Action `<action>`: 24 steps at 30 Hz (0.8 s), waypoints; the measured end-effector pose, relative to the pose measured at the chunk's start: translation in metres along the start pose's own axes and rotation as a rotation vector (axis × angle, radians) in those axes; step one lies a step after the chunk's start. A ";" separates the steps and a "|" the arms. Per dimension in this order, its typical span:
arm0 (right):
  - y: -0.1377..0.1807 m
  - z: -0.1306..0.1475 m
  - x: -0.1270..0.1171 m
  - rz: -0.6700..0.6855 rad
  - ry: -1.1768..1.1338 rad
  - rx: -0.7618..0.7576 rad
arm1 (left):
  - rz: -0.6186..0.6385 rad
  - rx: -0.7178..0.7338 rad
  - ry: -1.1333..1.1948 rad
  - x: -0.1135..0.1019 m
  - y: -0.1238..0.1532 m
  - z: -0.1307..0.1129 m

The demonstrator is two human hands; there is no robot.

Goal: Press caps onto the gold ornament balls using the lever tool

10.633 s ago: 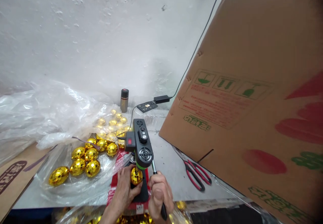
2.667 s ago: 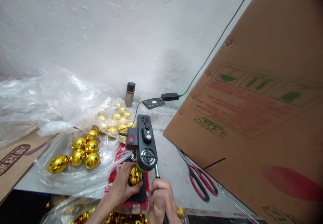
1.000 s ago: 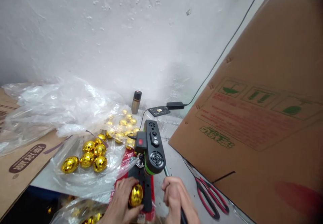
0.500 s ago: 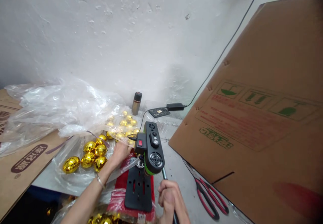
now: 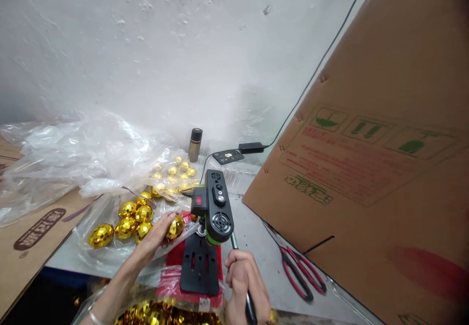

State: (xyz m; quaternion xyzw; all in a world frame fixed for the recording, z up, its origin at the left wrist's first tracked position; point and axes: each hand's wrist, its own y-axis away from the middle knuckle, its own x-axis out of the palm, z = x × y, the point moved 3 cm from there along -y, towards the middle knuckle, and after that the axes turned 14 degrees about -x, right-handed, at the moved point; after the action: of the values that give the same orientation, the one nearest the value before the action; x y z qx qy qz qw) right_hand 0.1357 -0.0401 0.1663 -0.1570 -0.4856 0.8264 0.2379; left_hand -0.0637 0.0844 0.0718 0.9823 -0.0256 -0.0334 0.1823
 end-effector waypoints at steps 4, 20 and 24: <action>-0.009 -0.002 -0.004 0.057 0.006 -0.101 | 0.154 -0.202 0.256 0.004 0.035 0.023; -0.014 0.004 -0.007 0.129 0.040 -0.096 | -0.074 -0.041 0.003 0.042 0.023 0.063; -0.019 0.006 -0.008 0.138 0.041 -0.068 | -0.059 0.013 -0.037 0.057 0.023 0.063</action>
State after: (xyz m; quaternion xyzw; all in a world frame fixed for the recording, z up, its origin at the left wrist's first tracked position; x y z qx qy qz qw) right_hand 0.1441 -0.0407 0.1858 -0.2150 -0.4964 0.8204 0.1850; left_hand -0.0125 0.0365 0.0179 0.9831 -0.0002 -0.0570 0.1742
